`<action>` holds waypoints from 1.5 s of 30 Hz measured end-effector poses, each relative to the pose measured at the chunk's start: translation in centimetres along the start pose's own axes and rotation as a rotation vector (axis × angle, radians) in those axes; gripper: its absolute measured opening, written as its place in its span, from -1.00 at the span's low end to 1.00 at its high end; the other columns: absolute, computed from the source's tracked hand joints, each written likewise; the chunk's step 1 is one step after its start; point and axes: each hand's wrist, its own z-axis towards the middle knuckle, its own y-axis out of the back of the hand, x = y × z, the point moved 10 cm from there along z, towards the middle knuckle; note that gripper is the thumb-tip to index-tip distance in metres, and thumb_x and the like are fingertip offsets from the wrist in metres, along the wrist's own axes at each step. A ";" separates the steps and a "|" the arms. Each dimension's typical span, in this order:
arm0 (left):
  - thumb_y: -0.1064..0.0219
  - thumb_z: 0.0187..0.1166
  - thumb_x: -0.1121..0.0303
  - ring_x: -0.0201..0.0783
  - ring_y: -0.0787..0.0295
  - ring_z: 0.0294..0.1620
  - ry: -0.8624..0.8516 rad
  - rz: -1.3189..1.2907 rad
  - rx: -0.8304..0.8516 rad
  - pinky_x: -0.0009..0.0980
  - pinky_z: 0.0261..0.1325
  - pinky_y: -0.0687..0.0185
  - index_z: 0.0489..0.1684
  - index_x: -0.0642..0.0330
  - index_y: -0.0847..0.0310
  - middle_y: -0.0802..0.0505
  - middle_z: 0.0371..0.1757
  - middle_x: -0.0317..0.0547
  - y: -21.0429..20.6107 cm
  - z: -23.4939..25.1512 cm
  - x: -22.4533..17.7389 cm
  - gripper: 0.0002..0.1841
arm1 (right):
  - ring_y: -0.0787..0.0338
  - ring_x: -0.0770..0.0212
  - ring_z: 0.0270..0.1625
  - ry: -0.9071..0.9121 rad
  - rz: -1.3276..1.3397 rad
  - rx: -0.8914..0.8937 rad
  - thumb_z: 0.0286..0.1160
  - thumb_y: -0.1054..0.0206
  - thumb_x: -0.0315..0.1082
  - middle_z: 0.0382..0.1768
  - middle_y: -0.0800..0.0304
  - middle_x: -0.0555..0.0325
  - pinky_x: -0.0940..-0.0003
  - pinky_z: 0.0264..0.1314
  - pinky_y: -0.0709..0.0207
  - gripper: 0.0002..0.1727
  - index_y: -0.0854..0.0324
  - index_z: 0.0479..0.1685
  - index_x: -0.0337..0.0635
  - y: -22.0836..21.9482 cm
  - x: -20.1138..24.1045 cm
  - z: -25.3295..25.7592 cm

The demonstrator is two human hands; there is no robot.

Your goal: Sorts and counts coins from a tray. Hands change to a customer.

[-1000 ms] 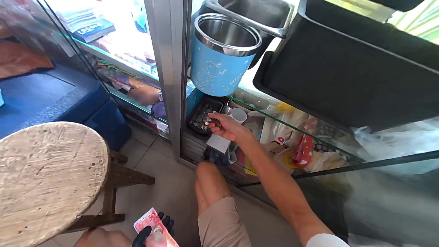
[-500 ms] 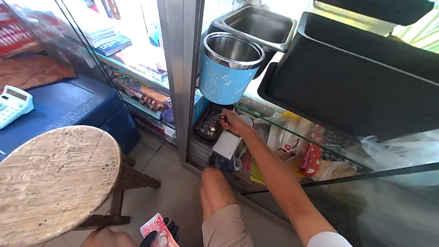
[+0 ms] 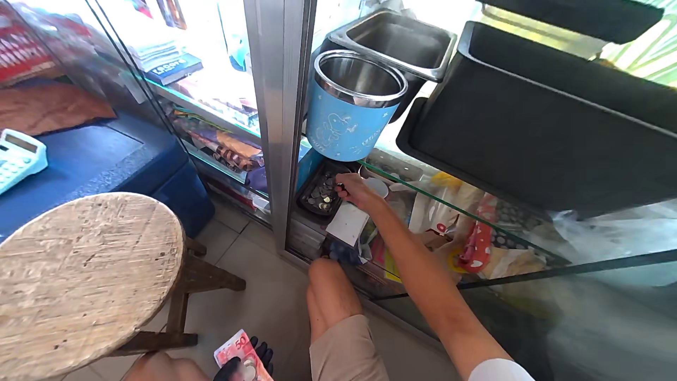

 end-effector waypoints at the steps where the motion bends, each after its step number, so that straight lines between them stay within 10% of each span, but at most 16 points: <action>1: 0.13 0.65 0.28 -0.01 -0.91 0.00 -0.002 0.005 -0.008 -0.10 0.02 -0.84 0.13 0.20 -0.49 -0.89 -0.07 0.12 -0.2 -0.2 -0.1 -0.66 | -0.38 0.49 -0.65 0.018 -0.006 0.009 0.78 -0.08 -0.21 -0.55 -0.50 0.35 0.60 -0.62 -0.25 -0.78 -0.57 -0.02 -0.12 -0.2 0.1 0.1; 18: -0.03 0.56 0.29 0.07 -0.90 0.00 0.022 -0.075 0.083 -0.02 0.01 -0.82 0.15 0.27 -0.52 -0.88 -0.06 0.20 0.4 0.9 0.9 -0.66 | -0.13 0.59 -0.81 -0.073 0.225 0.024 0.72 -0.13 -0.11 -0.77 -0.20 0.50 0.69 -0.79 -0.04 -0.82 -0.55 -0.12 0.05 -0.2 -1.3 0.6; 21: 0.09 0.64 0.31 0.04 -0.90 -0.04 0.007 -0.029 -0.007 -0.04 -0.02 -0.84 0.15 0.22 -0.50 -0.87 -0.07 0.17 -0.2 0.1 0.6 -0.67 | -0.48 0.42 -0.48 -0.016 -0.154 -0.160 0.72 -0.17 -0.01 -0.37 -0.61 0.28 0.45 -0.46 -0.34 -0.64 -0.69 0.14 -0.05 1.5 -0.6 0.1; 23: 0.17 0.70 0.30 0.02 -0.90 -0.05 -0.006 0.018 -0.083 -0.05 -0.03 -0.84 0.18 0.22 -0.47 -0.87 -0.06 0.17 -0.4 -0.2 0.4 -0.65 | -0.77 0.03 0.15 0.083 -0.250 -0.153 0.75 -0.21 -0.04 0.18 -0.80 -0.12 -0.03 0.22 -0.62 -0.54 -0.70 0.34 -0.21 1.6 0.3 0.2; 29: 0.08 0.62 0.32 0.09 -0.89 0.00 0.006 0.003 -0.040 0.01 0.05 -0.82 0.19 0.29 -0.47 -0.85 -0.02 0.23 0.2 0.5 0.5 -0.65 | -0.84 -0.11 0.05 0.315 -0.734 -0.180 0.77 -0.15 -0.07 -0.09 -0.90 -0.10 -0.32 0.17 -0.56 -0.59 -0.86 0.01 -0.13 1.1 3.6 -0.5; 37: 0.11 0.63 0.26 0.01 -0.88 -0.05 0.048 0.012 -0.035 -0.07 -0.04 -0.81 0.19 0.20 -0.47 -0.85 -0.07 0.14 0.4 0.8 0.8 -0.64 | -0.78 0.00 0.29 0.300 -0.576 -0.086 0.81 -0.12 -0.02 0.16 -0.86 -0.06 -0.21 0.42 -0.50 -0.56 -0.78 0.24 -0.09 0.4 2.1 1.6; 45: 0.17 0.69 0.22 0.01 -0.90 0.03 0.022 0.009 -0.066 -0.06 0.06 -0.82 0.20 0.17 -0.53 -0.88 0.03 0.12 2.6 1.5 1.2 -0.60 | -0.56 0.22 -0.24 0.144 -0.461 0.037 0.86 -0.06 -0.04 0.01 -0.73 -0.01 0.22 -0.24 -0.44 -0.58 -0.65 0.34 -0.10 -1.0 1.2 1.4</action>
